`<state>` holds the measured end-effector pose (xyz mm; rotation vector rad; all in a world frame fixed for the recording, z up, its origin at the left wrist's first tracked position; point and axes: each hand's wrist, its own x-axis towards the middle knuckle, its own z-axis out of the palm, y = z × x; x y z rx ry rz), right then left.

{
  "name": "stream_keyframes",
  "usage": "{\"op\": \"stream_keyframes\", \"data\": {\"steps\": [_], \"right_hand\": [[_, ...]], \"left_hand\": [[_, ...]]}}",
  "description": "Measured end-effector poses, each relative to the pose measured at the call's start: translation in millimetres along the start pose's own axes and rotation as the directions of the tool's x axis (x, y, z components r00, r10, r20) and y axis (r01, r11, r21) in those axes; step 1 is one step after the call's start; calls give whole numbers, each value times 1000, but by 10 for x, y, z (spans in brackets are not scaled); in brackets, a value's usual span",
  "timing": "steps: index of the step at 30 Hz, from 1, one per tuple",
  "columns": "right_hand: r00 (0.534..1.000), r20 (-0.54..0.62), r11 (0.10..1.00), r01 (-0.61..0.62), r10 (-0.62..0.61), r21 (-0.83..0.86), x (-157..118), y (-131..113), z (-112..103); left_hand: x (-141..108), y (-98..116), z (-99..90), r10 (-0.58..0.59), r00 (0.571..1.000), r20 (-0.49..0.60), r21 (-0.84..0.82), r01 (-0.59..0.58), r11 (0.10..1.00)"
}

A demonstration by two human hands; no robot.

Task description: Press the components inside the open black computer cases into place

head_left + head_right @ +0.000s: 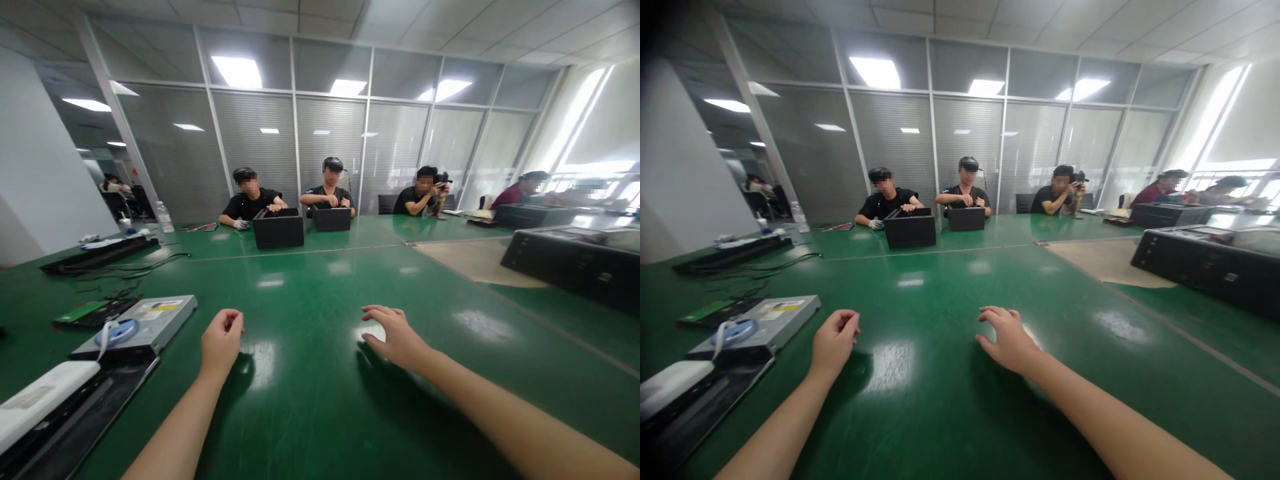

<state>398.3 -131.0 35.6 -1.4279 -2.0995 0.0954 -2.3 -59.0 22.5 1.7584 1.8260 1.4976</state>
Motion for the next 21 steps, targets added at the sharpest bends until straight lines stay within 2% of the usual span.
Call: {"op": "stream_keyframes", "data": {"steps": [4, 6, 9, 15, 21], "right_hand": [[993, -111, 978, -26, 50, 206, -83, 345, -78], [983, -149, 968, -67, 106, 243, -41, 503, -94], [980, -144, 957, -94, 137, 274, 3, 639, -109], [986, -155, 953, -8, 58, 302, -30, 615, -185], [986, -164, 954, 19, 32, 300, -30, 574, -258]], "left_hand": [[-73, 123, 29, 47, 981, 186, -66, -35, 997], [-114, 188, 38, 65, 968, 241, -73, -49, 996], [-158, 251, 43, 75, 958, 276, -66, -59, 996], [-163, 238, 54, 60, 949, 309, -63, -42, 997], [-160, 254, 72, 24, 934, 355, -61, -3, 998]]}}
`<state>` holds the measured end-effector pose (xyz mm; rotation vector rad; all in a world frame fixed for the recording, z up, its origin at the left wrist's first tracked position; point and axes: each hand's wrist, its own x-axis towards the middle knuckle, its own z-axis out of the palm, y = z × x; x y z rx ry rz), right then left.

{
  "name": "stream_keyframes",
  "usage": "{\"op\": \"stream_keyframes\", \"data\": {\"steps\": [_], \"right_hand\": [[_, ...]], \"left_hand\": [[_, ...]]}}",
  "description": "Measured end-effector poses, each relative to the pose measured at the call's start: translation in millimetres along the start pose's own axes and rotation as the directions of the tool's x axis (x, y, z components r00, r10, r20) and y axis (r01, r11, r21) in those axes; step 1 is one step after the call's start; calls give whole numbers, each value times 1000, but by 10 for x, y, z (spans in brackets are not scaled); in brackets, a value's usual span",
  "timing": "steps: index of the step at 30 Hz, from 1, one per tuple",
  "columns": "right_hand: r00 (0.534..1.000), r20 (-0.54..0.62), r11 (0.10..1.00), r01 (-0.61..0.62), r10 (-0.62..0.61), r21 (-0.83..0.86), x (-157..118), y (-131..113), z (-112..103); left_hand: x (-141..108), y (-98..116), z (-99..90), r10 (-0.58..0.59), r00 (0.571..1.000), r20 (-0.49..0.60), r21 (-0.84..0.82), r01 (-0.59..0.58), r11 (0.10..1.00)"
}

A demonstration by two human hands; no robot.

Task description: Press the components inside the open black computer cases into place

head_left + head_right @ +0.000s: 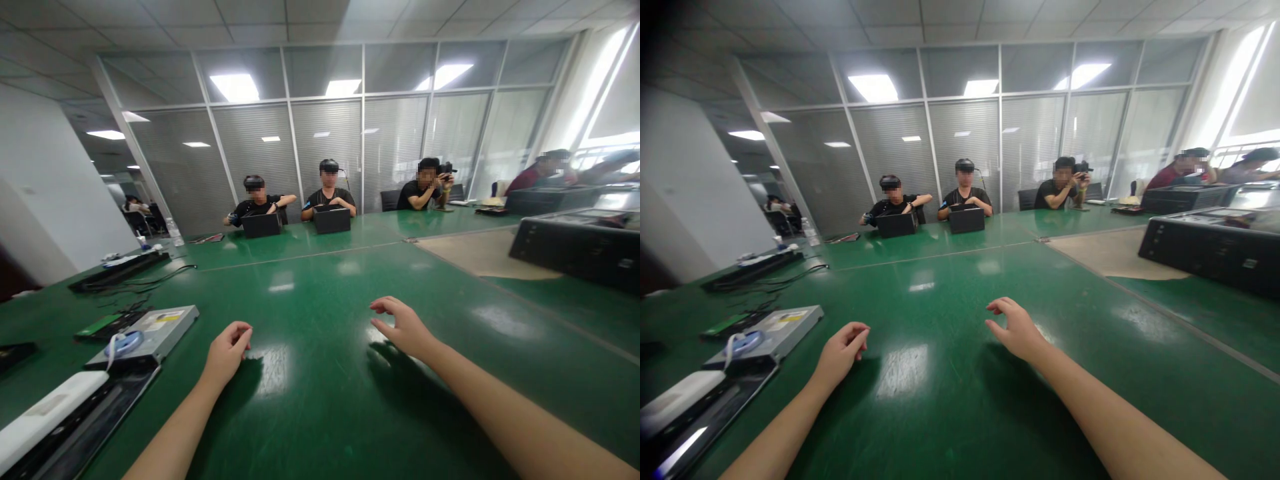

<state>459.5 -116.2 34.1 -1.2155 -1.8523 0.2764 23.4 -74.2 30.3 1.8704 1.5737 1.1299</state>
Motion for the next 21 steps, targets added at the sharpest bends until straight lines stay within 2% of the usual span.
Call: {"op": "stream_keyframes", "data": {"steps": [6, 14, 17, 19, 21], "right_hand": [[999, -27, 995, 44, -47, -88, 30, -62, -66], [991, -35, 969, 122, -133, -214, 33, -221, -42], [966, -160, 930, 139, -203, -342, 188, -181, -229], [942, -267, 905, 79, -206, -417, 386, -51, -405], [941, -290, 873, 11, -174, -488, 646, 154, -568]], "left_hand": [[-15, 26, -14, -6, 1000, 19, -8, 7, 1000], [19, -45, 1, 2, 999, 45, 19, -2, 1000], [34, -73, 10, 19, 998, 61, 30, -21, 999], [42, -80, 22, 21, 997, 77, 29, -23, 999], [51, -79, 39, 14, 996, 92, 21, -16, 1000]]}}
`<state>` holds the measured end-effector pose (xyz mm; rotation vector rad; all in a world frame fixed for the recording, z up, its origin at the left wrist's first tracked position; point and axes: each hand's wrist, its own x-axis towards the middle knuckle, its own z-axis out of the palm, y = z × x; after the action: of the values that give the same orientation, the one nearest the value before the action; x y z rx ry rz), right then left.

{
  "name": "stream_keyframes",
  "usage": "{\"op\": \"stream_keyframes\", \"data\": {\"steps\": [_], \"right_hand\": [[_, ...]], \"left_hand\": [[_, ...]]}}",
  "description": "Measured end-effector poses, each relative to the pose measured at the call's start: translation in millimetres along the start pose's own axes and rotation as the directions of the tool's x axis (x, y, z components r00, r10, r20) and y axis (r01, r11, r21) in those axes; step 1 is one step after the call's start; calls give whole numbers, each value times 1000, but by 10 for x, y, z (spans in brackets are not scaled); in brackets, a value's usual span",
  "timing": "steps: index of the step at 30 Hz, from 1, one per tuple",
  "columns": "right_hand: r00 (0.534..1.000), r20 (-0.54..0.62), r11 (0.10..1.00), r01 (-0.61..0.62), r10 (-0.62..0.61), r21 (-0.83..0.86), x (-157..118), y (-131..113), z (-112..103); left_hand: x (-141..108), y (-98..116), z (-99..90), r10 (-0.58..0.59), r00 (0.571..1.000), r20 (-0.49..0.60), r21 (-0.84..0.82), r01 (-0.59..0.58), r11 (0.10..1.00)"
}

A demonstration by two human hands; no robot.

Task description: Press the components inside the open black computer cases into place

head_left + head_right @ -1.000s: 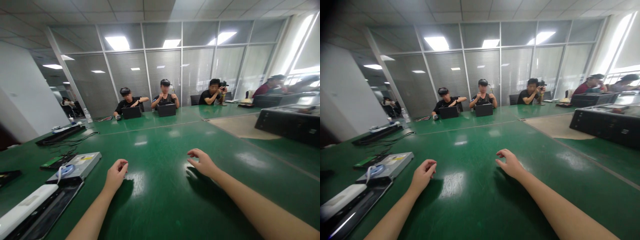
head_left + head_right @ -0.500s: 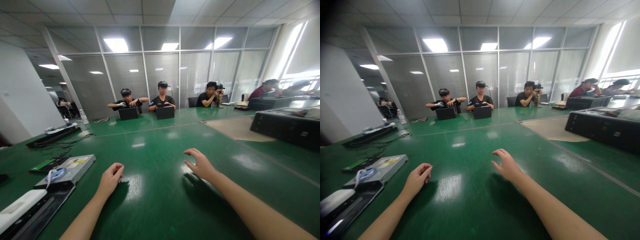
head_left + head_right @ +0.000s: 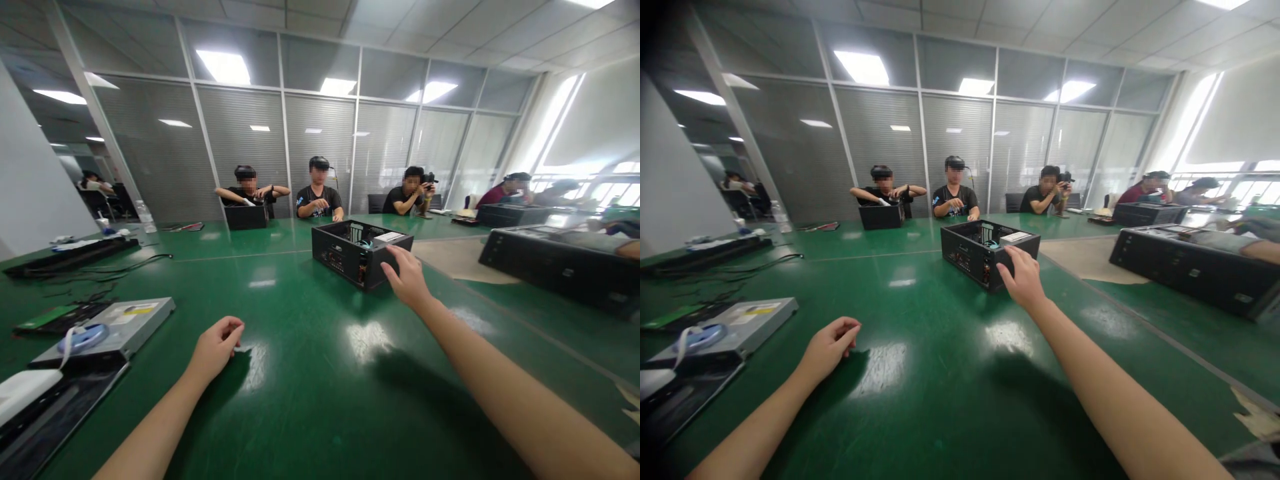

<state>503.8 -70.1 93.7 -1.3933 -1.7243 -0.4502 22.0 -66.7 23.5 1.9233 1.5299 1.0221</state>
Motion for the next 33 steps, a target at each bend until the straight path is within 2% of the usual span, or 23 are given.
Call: {"op": "stream_keyframes", "data": {"steps": [2, 4, 6, 9, 12, 15, 18, 23, 25, 27, 28, 30, 32, 33], "right_hand": [[989, 144, 994, 30, -15, -103, 272, 262, 103], [931, 359, 975, 134, -63, -177, 534, 466, 220], [862, 497, 953, 225, -97, -205, 761, 579, 309], [823, 556, 934, 282, -117, -220, 977, 582, 355], [794, 589, 917, 334, -149, -218, 1011, 438, 316], [757, 618, 891, 410, -212, -197, 908, 151, 203], [711, 626, 845, 513, -320, -149, 714, -349, -10], [611, 640, 763, 643, -466, -58, 139, -1637, -556], [599, 625, 788, 614, -501, 44, -85, -2145, -800], [600, 613, 837, 506, -514, 207, -173, -2507, -1023], [612, 611, 861, 425, -502, 281, -143, -2609, -1108], [655, 617, 897, 266, -438, 354, 52, -2640, -1177], [702, 621, 932, 187, -349, 312, 346, -2480, -1063], [709, 632, 948, 191, -312, 254, 487, -2358, -936]], "left_hand": [[12, 3, 16, -1, 1000, 11, -4, 1, 1000], [25, -2, 26, 3, 1000, 11, 3, -3, 1000], [38, -19, 26, 4, 1000, 3, 8, -4, 1000], [52, -66, 16, 7, 1000, -9, 0, -7, 1000], [62, -111, 4, 10, 1000, -25, -12, -10, 1000], [69, -132, -10, -7, 999, -36, -57, 5, 998], [75, -123, -22, -45, 997, -69, -138, 35, 990], [76, -87, -8, -54, 996, -73, -156, 42, 987], [75, -97, -1, -41, 997, -68, -141, 31, 989], [73, -128, -2, -37, 996, -82, -145, 25, 989], [71, -148, -6, -38, 995, -94, -155, 24, 988], [68, -181, -18, -41, 993, -111, -176, 21, 984], [67, -197, -30, -44, 992, -115, -187, 22, 982], [69, -198, -33, -48, 992, -112, -190, 26, 981]]}}
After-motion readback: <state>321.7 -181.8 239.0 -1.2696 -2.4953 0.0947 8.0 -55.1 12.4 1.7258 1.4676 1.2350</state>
